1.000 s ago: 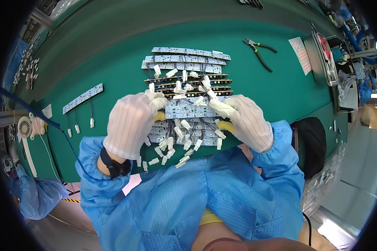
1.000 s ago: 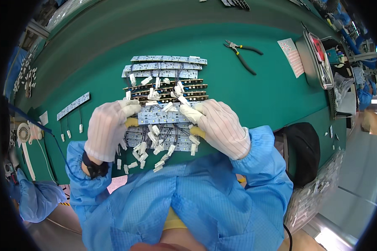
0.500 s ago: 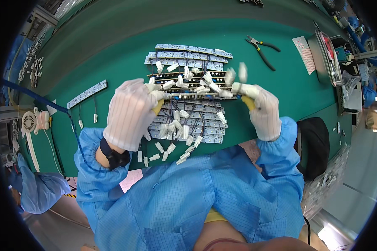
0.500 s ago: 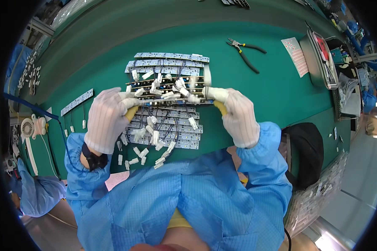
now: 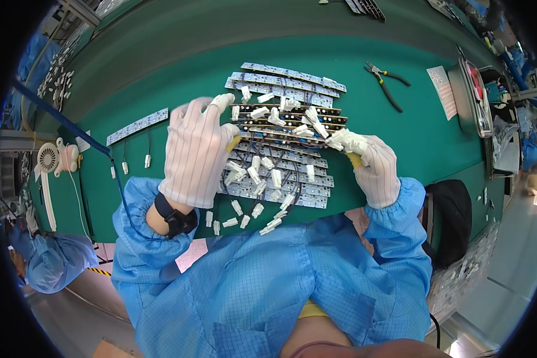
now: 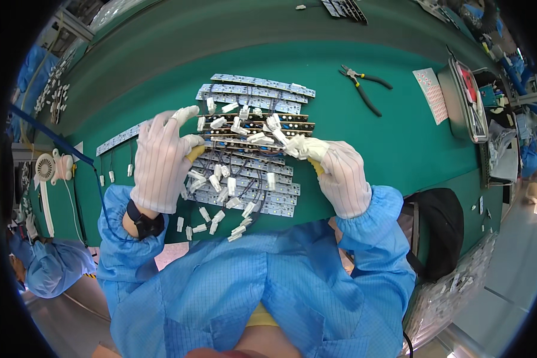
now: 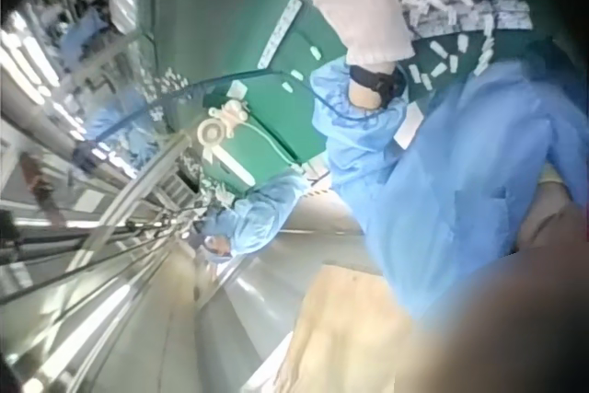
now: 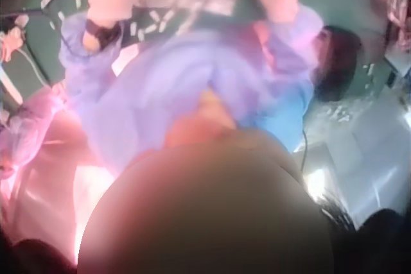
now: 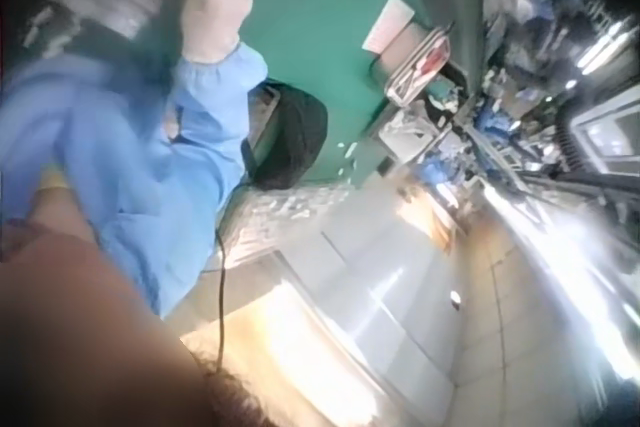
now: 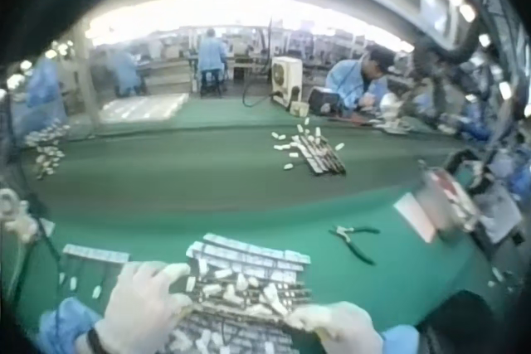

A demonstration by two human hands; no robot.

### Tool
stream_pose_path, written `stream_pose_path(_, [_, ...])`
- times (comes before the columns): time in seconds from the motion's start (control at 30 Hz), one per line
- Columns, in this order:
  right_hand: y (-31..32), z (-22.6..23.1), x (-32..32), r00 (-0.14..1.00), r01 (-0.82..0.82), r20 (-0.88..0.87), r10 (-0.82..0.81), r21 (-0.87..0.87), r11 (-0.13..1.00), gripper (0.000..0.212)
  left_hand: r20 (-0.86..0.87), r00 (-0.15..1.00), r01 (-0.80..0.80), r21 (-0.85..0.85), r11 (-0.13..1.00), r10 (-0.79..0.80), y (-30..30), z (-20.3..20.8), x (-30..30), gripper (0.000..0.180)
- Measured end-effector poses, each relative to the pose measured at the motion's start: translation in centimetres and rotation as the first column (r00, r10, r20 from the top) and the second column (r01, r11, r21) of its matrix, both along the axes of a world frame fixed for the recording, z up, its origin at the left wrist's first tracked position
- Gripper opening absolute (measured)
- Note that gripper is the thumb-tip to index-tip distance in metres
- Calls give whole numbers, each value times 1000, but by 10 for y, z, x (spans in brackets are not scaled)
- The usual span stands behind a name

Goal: Attaching small white components to PCB strips at an assembly line.

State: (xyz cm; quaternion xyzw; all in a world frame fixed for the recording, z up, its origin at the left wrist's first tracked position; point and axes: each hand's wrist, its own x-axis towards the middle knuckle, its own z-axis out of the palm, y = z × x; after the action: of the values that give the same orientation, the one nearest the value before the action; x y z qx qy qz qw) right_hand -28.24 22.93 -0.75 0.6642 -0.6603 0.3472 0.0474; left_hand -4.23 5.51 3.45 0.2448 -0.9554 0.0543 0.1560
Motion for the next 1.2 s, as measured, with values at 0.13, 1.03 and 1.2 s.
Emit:
stream_pose_path(0.13, [-1,-5,2,999,38,-35,-37,10,999,26,-72,996,-56,-22,998,54,1,0,3,24])
stream_pose_path(1.03, [-33,0,6,957,-87,-264,123,141,986,28,-389,877,163,795,584,283,7,-42,42,64])
stream_pose_path(1.2, [-35,-4,3,951,-41,-300,77,126,991,28,-396,894,159,719,676,211,4,-49,36,78])
